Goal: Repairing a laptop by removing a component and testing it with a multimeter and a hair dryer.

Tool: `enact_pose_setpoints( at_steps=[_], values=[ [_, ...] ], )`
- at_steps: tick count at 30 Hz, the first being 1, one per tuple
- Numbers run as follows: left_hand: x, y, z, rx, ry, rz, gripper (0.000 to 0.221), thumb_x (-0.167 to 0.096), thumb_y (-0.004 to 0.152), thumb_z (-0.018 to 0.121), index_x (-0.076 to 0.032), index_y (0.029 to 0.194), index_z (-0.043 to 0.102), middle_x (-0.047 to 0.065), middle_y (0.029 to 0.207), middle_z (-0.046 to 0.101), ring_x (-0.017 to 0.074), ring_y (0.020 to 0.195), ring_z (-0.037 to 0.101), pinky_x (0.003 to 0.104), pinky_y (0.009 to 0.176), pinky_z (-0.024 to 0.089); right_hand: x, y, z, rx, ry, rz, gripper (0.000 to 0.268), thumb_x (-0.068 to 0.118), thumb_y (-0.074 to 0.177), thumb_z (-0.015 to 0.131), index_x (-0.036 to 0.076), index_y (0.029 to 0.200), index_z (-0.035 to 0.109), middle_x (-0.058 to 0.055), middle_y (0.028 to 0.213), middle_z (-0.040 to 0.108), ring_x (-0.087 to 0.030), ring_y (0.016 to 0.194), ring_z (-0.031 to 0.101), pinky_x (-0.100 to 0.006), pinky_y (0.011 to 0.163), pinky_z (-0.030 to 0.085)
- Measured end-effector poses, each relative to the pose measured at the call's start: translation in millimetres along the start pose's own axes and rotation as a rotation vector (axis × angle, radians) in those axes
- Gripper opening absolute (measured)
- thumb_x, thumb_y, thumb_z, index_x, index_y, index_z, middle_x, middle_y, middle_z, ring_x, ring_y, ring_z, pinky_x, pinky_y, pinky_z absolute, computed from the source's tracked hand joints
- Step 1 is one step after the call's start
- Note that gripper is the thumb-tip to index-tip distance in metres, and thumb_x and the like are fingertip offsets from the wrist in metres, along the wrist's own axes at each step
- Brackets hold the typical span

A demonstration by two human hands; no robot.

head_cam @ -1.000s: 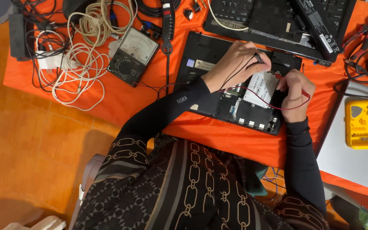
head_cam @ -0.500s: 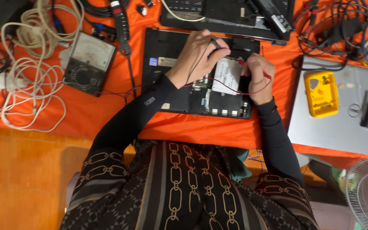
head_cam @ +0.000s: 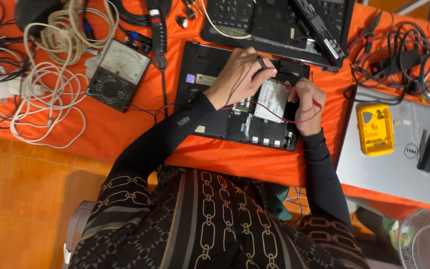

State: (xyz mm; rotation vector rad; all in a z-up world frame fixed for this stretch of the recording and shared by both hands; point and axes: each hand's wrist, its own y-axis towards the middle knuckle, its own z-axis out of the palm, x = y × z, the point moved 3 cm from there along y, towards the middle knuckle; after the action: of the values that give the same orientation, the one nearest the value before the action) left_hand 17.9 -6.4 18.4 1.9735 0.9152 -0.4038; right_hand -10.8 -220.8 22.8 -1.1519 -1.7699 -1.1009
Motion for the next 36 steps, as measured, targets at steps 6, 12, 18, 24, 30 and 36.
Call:
enact_pose_setpoints(
  at_steps=[6, 12, 18, 24, 30, 36],
  values=[
    [-1.3, -0.6, 0.6, 0.004, -0.061, -0.032, 0.02, -0.024, 0.103, 0.066, -0.007, 0.096, 0.072, 0.003, 0.09, 0.071, 0.0235, 0.085, 0.058, 0.039, 0.088, 0.042, -4.2, -1.4, -1.0, -0.016, -0.037, 0.023, 0.047, 0.03, 0.107, 0.042, -0.001, 0.073, 0.052, -0.007, 0.074, 0.052, -0.016, 0.069, 0.048, -0.031, 0.068, 0.038],
    [1.5, 2.3, 6.0, -0.032, -0.042, -0.025, 0.018, -0.025, 0.103, 0.065, -0.01, 0.097, 0.072, 0.002, 0.092, 0.072, 0.0234, 0.086, 0.059, 0.04, 0.085, 0.041, -6.1, -1.3, -4.7, -0.015, 0.008, 0.018, 0.045, 0.028, 0.107, 0.043, -0.001, 0.075, 0.051, -0.008, 0.074, 0.051, -0.017, 0.07, 0.047, -0.031, 0.069, 0.038],
    [7.7, -2.2, 10.3, 0.033, 0.066, -0.103, 0.023, -0.03, 0.104, 0.065, -0.011, 0.092, 0.071, 0.003, 0.078, 0.064, 0.0203, 0.081, 0.059, 0.039, 0.081, 0.041, -14.1, -2.4, -0.7, -0.014, -0.12, -0.022, 0.047, 0.03, 0.111, 0.041, -0.001, 0.077, 0.05, -0.007, 0.076, 0.053, -0.018, 0.07, 0.05, -0.032, 0.071, 0.039],
    [13.1, -0.5, 13.2, -0.02, -0.108, -0.017, 0.026, -0.029, 0.103, 0.063, -0.01, 0.087, 0.069, 0.0, 0.081, 0.069, 0.0187, 0.08, 0.059, 0.038, 0.078, 0.044, -10.5, -3.3, -1.8, -0.012, -0.05, 0.013, 0.049, 0.034, 0.114, 0.042, -0.001, 0.081, 0.051, -0.008, 0.074, 0.053, -0.016, 0.071, 0.048, -0.032, 0.074, 0.037],
    [4.0, 2.7, 12.0, 0.065, -0.07, -0.016, 0.024, -0.027, 0.105, 0.065, -0.009, 0.092, 0.073, 0.006, 0.083, 0.07, 0.0239, 0.084, 0.063, 0.041, 0.083, 0.046, -12.6, -4.0, -6.8, -0.04, -0.218, -0.013, 0.047, 0.03, 0.112, 0.038, 0.0, 0.077, 0.048, -0.008, 0.076, 0.053, -0.017, 0.069, 0.05, -0.032, 0.07, 0.039],
    [4.1, -2.1, 9.9, 0.025, -0.098, -0.023, 0.022, -0.029, 0.106, 0.065, -0.01, 0.099, 0.073, 0.001, 0.091, 0.071, 0.021, 0.086, 0.06, 0.039, 0.092, 0.043, -5.3, -0.6, -3.4, 0.006, -0.072, 0.008, 0.044, 0.026, 0.109, 0.04, -0.002, 0.077, 0.05, -0.009, 0.076, 0.051, -0.018, 0.069, 0.048, -0.033, 0.068, 0.038]
  ],
)
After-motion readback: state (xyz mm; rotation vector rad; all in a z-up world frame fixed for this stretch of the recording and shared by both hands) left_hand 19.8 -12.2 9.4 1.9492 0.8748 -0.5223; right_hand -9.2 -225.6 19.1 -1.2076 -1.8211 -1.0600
